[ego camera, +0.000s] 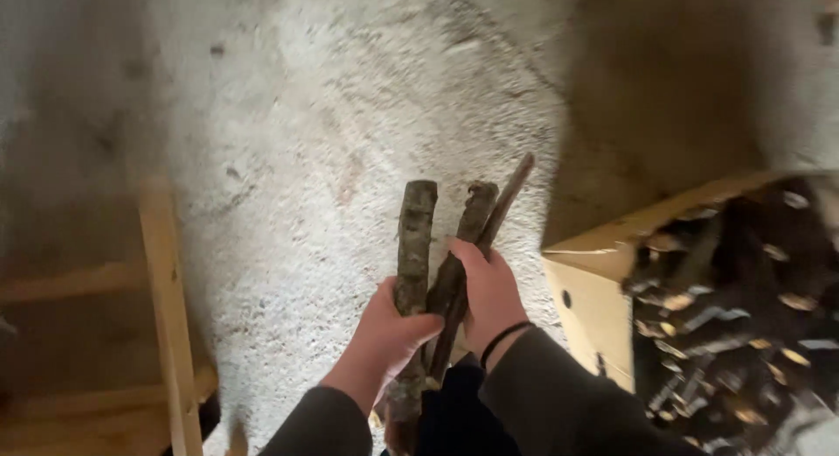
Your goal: Pick up wooden sticks from the floor and place them into a cardboard box.
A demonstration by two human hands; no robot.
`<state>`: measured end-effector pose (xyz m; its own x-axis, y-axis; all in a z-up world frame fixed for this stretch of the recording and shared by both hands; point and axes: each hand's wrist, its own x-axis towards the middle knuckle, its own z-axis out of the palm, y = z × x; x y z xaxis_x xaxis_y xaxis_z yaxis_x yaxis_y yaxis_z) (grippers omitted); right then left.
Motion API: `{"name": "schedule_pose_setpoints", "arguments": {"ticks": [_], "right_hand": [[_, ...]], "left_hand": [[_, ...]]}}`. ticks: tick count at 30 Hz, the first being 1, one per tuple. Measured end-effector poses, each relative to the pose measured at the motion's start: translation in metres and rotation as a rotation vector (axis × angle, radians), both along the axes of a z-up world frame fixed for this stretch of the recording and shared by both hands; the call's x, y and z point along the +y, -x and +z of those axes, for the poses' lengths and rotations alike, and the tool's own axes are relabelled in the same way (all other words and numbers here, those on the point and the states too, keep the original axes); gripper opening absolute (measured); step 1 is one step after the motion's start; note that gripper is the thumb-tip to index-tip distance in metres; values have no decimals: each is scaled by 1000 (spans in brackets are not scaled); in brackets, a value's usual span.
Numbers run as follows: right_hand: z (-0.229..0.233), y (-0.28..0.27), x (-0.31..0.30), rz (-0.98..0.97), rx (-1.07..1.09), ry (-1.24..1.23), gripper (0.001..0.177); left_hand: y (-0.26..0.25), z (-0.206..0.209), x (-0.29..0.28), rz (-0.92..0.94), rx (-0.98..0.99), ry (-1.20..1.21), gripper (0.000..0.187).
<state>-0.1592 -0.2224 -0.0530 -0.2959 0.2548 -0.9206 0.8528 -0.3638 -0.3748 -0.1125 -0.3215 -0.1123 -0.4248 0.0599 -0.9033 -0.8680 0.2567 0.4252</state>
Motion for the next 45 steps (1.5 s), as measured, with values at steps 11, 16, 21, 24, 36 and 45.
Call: {"name": "schedule_pose_setpoints", "arguments": {"ticks": [11, 16, 21, 24, 36, 45], "right_hand": [[2, -77, 161, 826, 165, -905, 13], [-64, -109, 290, 746, 133, -999, 36], [-70, -89, 382, 1011, 87, -1183, 14], [-93, -74, 420, -724, 132, -307, 68], [73, -82, 316, -201, 256, 198, 45], [50, -141, 405, 557, 222, -540, 51]], "left_hand": [[10, 77, 66, -79, 28, 74, 45], [12, 76, 106, -170, 40, 119, 44], [7, 91, 150, -75, -10, 4, 27], [8, 105, 180, -82, -65, -26, 29], [-4, 138, 289, -190, -114, -32, 56], [-18, 138, 356, -265, -96, -156, 33]]}}
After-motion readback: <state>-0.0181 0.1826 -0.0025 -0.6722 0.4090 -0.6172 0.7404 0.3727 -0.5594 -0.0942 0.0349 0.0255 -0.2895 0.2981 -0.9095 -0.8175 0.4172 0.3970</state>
